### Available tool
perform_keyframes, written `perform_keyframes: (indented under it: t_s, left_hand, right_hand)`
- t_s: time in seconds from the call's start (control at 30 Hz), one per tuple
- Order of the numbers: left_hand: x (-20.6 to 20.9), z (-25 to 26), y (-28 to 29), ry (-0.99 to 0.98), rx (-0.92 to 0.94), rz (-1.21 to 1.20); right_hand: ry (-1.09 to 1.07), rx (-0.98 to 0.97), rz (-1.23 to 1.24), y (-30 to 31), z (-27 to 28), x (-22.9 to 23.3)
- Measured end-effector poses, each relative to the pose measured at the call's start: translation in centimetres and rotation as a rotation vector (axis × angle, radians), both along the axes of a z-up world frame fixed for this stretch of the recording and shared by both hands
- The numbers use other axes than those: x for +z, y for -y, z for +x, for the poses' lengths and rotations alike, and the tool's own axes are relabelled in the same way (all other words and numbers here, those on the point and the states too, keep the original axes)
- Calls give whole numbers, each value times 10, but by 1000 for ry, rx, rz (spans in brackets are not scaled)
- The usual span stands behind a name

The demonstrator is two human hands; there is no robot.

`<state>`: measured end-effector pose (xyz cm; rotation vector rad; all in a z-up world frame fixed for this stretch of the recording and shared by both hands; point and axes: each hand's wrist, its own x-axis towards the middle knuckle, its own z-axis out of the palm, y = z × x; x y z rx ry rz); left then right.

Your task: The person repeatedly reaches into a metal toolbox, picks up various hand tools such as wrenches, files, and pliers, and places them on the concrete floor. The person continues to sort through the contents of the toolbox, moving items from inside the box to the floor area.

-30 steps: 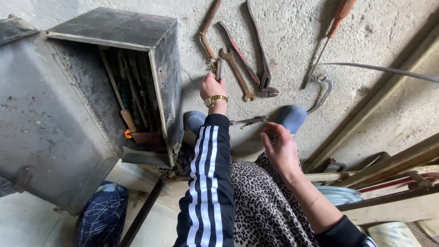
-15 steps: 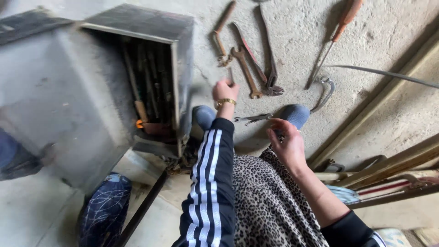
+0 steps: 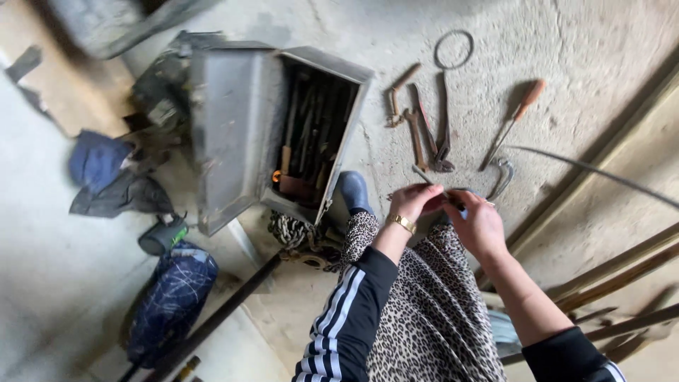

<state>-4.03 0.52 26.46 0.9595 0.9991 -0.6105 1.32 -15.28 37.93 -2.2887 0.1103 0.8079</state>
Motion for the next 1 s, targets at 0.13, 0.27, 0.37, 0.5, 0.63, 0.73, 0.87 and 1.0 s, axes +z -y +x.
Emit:
perform_keyframes:
  t_s: [0.13,0.27,0.37,0.5,0.63,0.73,0.87,1.0]
  left_hand:
    - [69,24,-3,-33,125,-134]
    - [145,36,-16,143,-317,447]
    - [194,31,-35,479,-452,826]
    - [259,23,-60,840,-762,1031]
    - [268,-13,-80,912,-852,1226]
    - [249,-47,-91,873,-819,1210]
    - [254,-69,-122,809,-740,1082]
    - [285,-69,-162,839,-646,1017]
  right_hand:
    - [91,57,5,10,11,36]
    - [41,31,84,11,13,73]
    - [-24,50,44,5,20,94]
    - [-156,172,23,-10,28,111]
    - [-220,227,162,-30,12,112]
    - [-300,239,285,-45,-4,100]
    - [-390,243,283,-77,-24,102]
    - [-376,272,287,-114,-42,107]
